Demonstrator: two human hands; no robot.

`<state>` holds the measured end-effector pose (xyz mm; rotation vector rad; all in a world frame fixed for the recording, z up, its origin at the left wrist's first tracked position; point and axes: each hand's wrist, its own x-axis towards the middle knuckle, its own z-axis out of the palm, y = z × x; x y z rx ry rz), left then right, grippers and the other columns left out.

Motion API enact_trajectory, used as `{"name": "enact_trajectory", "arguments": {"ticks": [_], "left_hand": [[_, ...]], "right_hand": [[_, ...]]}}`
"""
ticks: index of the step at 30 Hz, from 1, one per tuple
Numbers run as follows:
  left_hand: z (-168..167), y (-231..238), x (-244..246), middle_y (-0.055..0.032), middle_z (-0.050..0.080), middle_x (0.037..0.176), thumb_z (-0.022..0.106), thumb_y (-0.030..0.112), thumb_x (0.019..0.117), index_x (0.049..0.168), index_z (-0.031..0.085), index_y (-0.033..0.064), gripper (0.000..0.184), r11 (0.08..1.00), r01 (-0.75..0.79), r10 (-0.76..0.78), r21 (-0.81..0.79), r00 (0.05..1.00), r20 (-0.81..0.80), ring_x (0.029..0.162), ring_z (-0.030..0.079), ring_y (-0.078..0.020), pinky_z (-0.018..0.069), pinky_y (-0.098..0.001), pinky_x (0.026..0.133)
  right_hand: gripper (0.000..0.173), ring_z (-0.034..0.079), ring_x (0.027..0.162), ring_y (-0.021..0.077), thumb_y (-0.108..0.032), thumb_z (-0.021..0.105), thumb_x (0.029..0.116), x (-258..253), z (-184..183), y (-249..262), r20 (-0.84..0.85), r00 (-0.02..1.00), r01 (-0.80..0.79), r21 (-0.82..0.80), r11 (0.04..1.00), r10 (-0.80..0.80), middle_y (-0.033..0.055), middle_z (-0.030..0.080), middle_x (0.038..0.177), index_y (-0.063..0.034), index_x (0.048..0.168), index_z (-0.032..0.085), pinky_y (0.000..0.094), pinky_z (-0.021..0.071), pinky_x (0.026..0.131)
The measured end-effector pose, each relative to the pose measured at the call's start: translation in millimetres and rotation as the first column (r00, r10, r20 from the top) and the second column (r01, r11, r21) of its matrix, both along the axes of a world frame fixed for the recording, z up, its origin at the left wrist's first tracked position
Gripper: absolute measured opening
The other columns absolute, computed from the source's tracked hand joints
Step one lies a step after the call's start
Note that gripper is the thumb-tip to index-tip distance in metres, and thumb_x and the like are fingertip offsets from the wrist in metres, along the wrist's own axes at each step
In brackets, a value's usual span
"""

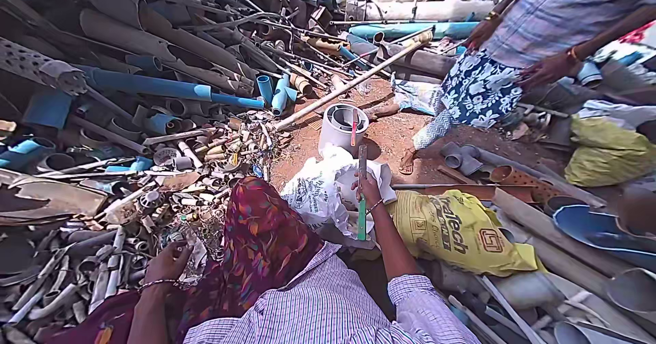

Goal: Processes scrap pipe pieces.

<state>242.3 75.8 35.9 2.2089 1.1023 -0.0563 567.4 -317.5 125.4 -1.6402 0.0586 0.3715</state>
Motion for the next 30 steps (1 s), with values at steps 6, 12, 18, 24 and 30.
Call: {"name": "enact_trajectory", "arguments": {"ticks": [6,12,18,24,30], "left_hand": [[-2,-9,-7,-0.0368,0.066,0.116,0.056,0.015,0.1055,0.131,0.061,-0.0079,0.035,0.997,-0.025,0.015,0.072,0.991,0.136,0.11,0.062,-0.0565,0.0405,-0.072,0.099],[-14,-53,8,-0.0126,0.069,0.099,0.058,0.018,0.0985,0.121,0.059,-0.0114,0.037,0.976,-0.126,0.21,-0.177,0.761,0.614,0.072,0.068,-0.0074,0.0583,-0.0258,0.067],[38,-143,44,0.0072,0.067,0.092,0.047,0.007,0.1035,0.122,0.056,-0.005,0.024,0.828,0.091,0.387,-0.553,0.622,0.681,0.075,0.065,0.002,0.0569,-0.0182,0.07],[41,-164,53,0.0074,0.075,0.102,0.036,0.009,0.1053,0.123,0.057,0.0027,0.029,0.72,0.151,0.545,-0.678,0.483,0.686,0.088,0.072,-0.0017,0.059,-0.0192,0.076],[35,-170,47,0.0081,0.076,0.086,0.049,-0.001,0.0993,0.095,0.068,0.0057,0.021,0.785,0.094,0.504,-0.613,0.477,0.72,0.078,0.07,0.0009,0.0581,-0.0175,0.073]], "right_hand": [[0.032,0.04,0.038,0.003,-0.015,0.028,0.114,-14,9,18,-0.007,0.989,-0.146,0.045,0.988,0.147,-0.0002,0.049,0.062,0.0065,0.128,0.047,0.0176,0.0364,0.037],[0.032,0.041,0.041,0.0034,-0.017,0.029,0.1138,-48,19,51,-0.055,0.883,-0.466,0.016,0.884,0.466,-0.0023,0.045,0.063,0.0041,0.129,0.048,0.0182,0.0372,0.04],[0.027,0.041,0.043,0.0033,-0.014,0.035,0.1114,-107,4,101,0.013,0.437,-0.899,0.031,0.436,0.9,-0.0011,0.047,0.063,0.0052,0.122,0.051,0.019,0.037,0.042],[0.028,0.041,0.046,0.0078,-0.013,0.041,0.1108,-137,-8,123,0.07,0.146,-0.985,-0.085,0.151,0.987,0.0042,0.049,0.065,0.0089,0.12,0.055,0.0244,0.0365,0.045],[0.03,0.043,0.048,0.0111,-0.013,0.04,0.1111,-143,-15,126,0.035,0.101,-0.986,-0.13,0.105,0.994,0.007,0.051,0.067,0.0101,0.122,0.055,0.0276,0.0373,0.047]]}}
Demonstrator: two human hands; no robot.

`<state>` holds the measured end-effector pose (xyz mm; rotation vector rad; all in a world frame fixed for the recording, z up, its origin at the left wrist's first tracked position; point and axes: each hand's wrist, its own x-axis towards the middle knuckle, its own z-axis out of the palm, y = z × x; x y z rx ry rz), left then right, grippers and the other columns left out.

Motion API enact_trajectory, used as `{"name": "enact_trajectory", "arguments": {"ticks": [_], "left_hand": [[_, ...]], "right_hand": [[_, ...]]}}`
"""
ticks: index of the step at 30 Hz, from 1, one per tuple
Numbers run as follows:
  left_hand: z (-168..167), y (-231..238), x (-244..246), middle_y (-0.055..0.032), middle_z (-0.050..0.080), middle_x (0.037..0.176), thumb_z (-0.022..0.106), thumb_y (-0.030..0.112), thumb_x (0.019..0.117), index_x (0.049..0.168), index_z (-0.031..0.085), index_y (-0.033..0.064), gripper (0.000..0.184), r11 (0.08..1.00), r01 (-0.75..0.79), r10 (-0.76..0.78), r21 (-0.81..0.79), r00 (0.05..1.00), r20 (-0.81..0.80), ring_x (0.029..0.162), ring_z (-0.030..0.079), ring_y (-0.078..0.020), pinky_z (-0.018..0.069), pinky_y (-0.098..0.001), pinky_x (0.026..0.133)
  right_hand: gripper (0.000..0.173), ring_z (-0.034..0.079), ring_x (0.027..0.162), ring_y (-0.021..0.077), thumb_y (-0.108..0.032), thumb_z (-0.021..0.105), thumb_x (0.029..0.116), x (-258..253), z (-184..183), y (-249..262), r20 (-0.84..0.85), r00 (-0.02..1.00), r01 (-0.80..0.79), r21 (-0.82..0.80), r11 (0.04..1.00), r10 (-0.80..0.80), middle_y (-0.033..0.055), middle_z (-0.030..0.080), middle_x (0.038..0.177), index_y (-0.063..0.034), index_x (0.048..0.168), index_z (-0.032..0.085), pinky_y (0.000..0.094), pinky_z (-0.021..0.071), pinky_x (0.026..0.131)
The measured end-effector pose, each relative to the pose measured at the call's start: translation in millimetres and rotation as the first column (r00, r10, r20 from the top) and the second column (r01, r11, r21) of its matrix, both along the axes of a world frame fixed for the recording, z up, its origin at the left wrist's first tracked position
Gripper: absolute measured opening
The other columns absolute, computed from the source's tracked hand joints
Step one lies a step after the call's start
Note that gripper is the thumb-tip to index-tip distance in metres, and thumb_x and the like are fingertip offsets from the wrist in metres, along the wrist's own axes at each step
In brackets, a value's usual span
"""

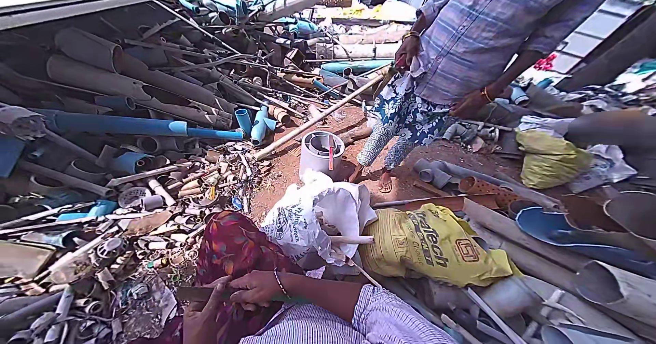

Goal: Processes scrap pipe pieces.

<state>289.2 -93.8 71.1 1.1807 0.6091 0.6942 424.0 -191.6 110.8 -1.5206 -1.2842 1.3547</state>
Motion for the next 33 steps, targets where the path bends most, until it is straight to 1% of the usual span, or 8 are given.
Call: {"name": "enact_trajectory", "arguments": {"ticks": [3,8,11,15,17,20,26,33], "left_hand": [[-4,0,-4,0.0078,0.076,0.086,0.05,-0.001,0.0983,0.094,0.068,0.0063,0.02,1.0,0.01,-0.01,0.003,1.0,-0.01,0.077,0.07,0.0005,0.0584,-0.018,0.073],[-6,-1,-7,0.009,0.075,0.082,0.053,-0.003,0.0954,0.092,0.069,0.0069,0.019,1.0,-0.009,0.009,0.006,1.0,-0.014,0.074,0.07,0.0012,0.0588,-0.0176,0.072],[-3,-3,-9,0.0114,0.073,0.074,0.054,-0.005,0.0949,0.088,0.067,0.008,0.02,0.999,-0.028,0.029,0.021,0.999,-0.04,0.065,0.067,0.0032,0.0571,-0.0153,0.065],[-2,-3,-9,0.0148,0.068,0.064,0.058,-0.004,0.0919,0.081,0.064,0.011,0.02,0.995,-0.047,0.055,0.085,0.994,-0.094,0.057,0.062,0.0062,0.0528,-0.0127,0.058],[-6,0,-13,0.015,0.069,0.067,0.057,-0.003,0.0925,0.083,0.063,0.0107,0.017,0.994,-0.008,0.02,0.107,0.994,-0.103,0.061,0.066,0.0052,0.0569,-0.0146,0.064],[-6,3,-18,0.0154,0.069,0.071,0.05,-0.002,0.0949,0.087,0.062,0.0113,0.02,0.994,0.069,-0.059,0.087,0.992,-0.112,0.066,0.066,0.0044,0.0575,-0.0156,0.069],[-7,0,-21,0.015,0.068,0.07,0.05,-0.003,0.0956,0.087,0.062,0.0098,0.02,0.997,0.039,-0.029,0.067,0.989,-0.147,0.065,0.065,0.0051,0.0566,-0.015,0.067],[-7,-3,-31,0.017,0.065,0.07,0.052,0.002,0.094,0.088,0.062,0.0081,0.013,0.974,0.035,0.004,0.224,0.985,-0.172,0.065,0.062,0.0092,0.0527,-0.0108,0.066]], "right_hand": [[0.029,0.043,0.049,0.0107,-0.012,0.041,0.1109,-1,-2,0,0.012,1.0,-0.009,0.006,1.0,0.009,0.0069,0.051,0.067,0.0102,0.119,0.056,0.0269,0.0371,0.047],[0.029,0.044,0.05,0.0121,-0.013,0.04,0.1113,-1,-1,0,0.023,0.999,-0.022,-0.012,1.0,0.023,0.0083,0.052,0.068,0.0098,0.121,0.056,0.0283,0.038,0.048],[0.031,0.045,0.052,0.0129,-0.013,0.04,0.1117,-2,3,-1,0.029,0.999,-0.019,-0.026,0.999,0.02,0.0093,0.053,0.07,0.0101,0.126,0.055,0.0287,0.0385,0.05],[0.029,0.046,0.052,0.0136,-0.013,0.041,0.1112,-1,-1,0,0.058,0.998,-0.011,-0.007,1.0,0.011,0.0093,0.052,0.068,0.0098,0.118,0.057,0.0297,0.039,0.051],[0.029,0.047,0.055,0.0161,-0.013,0.041,0.1113,-2,2,1,0.081,0.997,-0.009,-0.034,0.999,0.012,0.0114,0.054,0.071,0.0101,0.118,0.057,0.0323,0.041,0.054],[0.029,0.047,0.055,0.0155,-0.013,0.04,0.1118,-1,-1,2,0.084,0.996,-0.002,-0.04,0.999,0.006,0.0113,0.054,0.071,0.0097,0.117,0.057,0.0316,0.0406,0.053],[0.03,0.052,0.059,0.0183,-0.013,0.039,0.1119,-2,-4,5,0.132,0.99,-0.045,-0.048,0.998,0.051,0.0154,0.06,0.078,0.0102,0.119,0.057,0.0338,0.0442,0.057],[0.03,0.051,0.058,0.0161,-0.013,0.039,0.1116,-5,-6,8,0.118,0.99,-0.076,-0.029,0.997,0.079,0.0137,0.059,0.077,0.0101,0.118,0.057,0.0317,0.0431,0.056]]}}
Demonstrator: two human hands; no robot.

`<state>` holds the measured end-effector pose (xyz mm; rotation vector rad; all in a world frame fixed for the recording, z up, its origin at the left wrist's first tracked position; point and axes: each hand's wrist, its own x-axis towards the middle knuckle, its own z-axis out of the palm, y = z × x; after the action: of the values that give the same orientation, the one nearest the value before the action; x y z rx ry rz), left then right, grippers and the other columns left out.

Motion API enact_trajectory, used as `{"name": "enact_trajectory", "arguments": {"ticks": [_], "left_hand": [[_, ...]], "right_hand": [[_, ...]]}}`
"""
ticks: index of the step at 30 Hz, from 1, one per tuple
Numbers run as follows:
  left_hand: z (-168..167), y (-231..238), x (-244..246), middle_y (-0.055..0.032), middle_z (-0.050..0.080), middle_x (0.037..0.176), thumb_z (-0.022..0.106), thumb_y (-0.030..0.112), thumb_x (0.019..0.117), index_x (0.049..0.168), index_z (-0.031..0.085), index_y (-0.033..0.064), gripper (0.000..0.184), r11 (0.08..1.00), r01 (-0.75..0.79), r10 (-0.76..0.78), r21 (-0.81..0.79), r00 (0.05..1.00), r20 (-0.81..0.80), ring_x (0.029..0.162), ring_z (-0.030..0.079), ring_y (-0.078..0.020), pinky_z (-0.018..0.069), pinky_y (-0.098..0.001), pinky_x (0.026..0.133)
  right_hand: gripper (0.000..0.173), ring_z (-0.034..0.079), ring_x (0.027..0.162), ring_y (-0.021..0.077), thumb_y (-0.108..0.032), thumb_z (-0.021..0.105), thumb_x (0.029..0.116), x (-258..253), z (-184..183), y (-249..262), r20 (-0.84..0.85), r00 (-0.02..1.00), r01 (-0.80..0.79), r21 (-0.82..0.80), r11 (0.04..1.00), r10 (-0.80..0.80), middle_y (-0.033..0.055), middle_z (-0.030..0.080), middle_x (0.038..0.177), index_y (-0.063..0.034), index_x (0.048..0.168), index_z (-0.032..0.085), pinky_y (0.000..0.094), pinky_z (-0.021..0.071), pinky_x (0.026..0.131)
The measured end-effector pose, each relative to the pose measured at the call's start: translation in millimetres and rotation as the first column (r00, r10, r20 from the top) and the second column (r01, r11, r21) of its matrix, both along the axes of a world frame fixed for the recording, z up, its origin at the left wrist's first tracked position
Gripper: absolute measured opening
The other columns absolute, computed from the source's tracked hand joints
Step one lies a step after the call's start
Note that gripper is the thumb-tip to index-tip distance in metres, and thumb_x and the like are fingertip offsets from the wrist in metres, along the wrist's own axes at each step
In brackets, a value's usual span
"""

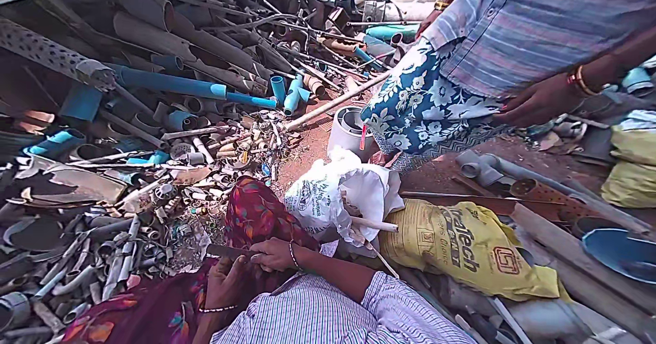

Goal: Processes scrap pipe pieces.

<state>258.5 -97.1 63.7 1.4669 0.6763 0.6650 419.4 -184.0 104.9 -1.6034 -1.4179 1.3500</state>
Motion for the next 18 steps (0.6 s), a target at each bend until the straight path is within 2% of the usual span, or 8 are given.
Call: {"name": "enact_trajectory", "arguments": {"ticks": [5,7,8,10,13,15,16,18], "left_hand": [[-10,2,-11,0.0138,0.064,0.071,0.055,0.007,0.0953,0.09,0.062,0.0061,0.009,0.995,-0.006,0.016,0.1,0.995,-0.102,0.065,0.059,0.0089,0.051,-0.0111,0.064],[-13,3,-25,-0.0003,0.06,0.073,0.057,0.01,0.0971,0.092,0.063,-0.0041,0.016,0.966,0.019,0.056,0.259,0.959,-0.279,0.065,0.054,-0.0023,0.0468,-0.0234,0.066],[-13,3,-33,-0.0067,0.061,0.074,0.057,0.011,0.0985,0.093,0.064,-0.0079,0.021,0.955,0.022,0.084,0.297,0.937,-0.339,0.065,0.054,-0.0086,0.0468,-0.0308,0.067],[-14,3,-49,-0.0026,0.056,0.068,0.053,0.019,0.1006,0.086,0.062,-0.0048,0.029,0.952,-0.055,0.169,0.302,0.915,-0.365,0.061,0.051,-0.0053,0.0449,-0.0277,0.064],[-6,3,-68,0.0067,0.047,0.06,0.051,0.026,0.1023,0.073,0.055,0.0023,0.038,0.911,-0.25,0.351,0.327,0.886,-0.302,0.053,0.044,0.0043,0.0375,-0.0169,0.054],[4,2,-84,-0.0082,0.063,0.077,0.055,0.022,0.1003,0.084,0.065,-0.0061,0.034,0.802,-0.329,0.499,0.498,0.828,-0.256,0.07,0.059,-0.0107,0.0481,-0.03,0.068],[7,3,-94,-0.0214,0.07,0.096,0.056,0.019,0.0973,0.095,0.069,-0.01,0.032,0.734,-0.332,0.549,0.593,0.804,-0.229,0.091,0.068,-0.0294,0.0531,-0.0456,0.084],[7,9,-111,-0.0343,0.061,0.128,0.06,0.02,0.0939,0.123,0.064,-0.0123,0.043,0.636,-0.313,0.625,0.705,0.746,-0.232,0.122,0.057,-0.0541,0.0417,-0.066,0.105]], "right_hand": [[0.03,0.052,0.061,0.0171,-0.012,0.039,0.1116,-3,4,3,0.019,1.0,-0.016,-0.001,1.0,0.016,0.0144,0.059,0.079,0.0104,0.119,0.057,0.033,0.0459,0.06],[0.031,0.049,0.058,0.0144,-0.012,0.038,0.1114,0,9,2,-0.019,0.997,0.068,0.01,0.998,-0.068,0.0115,0.055,0.076,0.0104,0.122,0.056,0.0303,0.0444,0.058],[0.03,0.046,0.054,0.0108,-0.013,0.037,0.1113,5,12,1,-0.066,0.988,0.141,0.013,0.99,-0.14,0.0069,0.052,0.072,0.0092,0.123,0.055,0.0271,0.0426,0.054],[0.027,0.042,0.048,0.0045,-0.012,0.037,0.1106,20,21,-2,-0.206,0.922,0.338,0.017,0.941,-0.328,-0.0007,0.046,0.066,0.0065,0.123,0.053,0.021,0.0384,0.048],[0.022,0.041,0.041,-0.0001,-0.008,0.038,0.1104,52,37,-11,-0.287,0.661,0.734,0.056,0.677,-0.693,-0.0049,0.046,0.059,0.0062,0.121,0.051,0.0156,0.0372,0.04],[0.024,0.043,0.046,0.0025,-0.004,0.049,0.1054,77,39,-18,-0.093,0.455,0.853,0.331,0.403,-0.886,0.0009,0.052,0.066,0.0089,0.125,0.054,0.0193,0.0401,0.045],[0.029,0.049,0.053,0.0061,-0.004,0.053,0.1025,87,40,-23,0.024,0.372,0.791,0.515,0.331,-0.928,0.0075,0.058,0.075,0.0114,0.127,0.055,0.0229,0.0452,0.053],[0.033,0.064,0.073,0.0208,-0.003,0.056,0.0991,96,50,-30,0.187,0.294,0.552,0.768,0.327,-0.937,0.0258,0.069,0.091,0.0183,0.123,0.059,0.0324,0.053,0.072]]}}
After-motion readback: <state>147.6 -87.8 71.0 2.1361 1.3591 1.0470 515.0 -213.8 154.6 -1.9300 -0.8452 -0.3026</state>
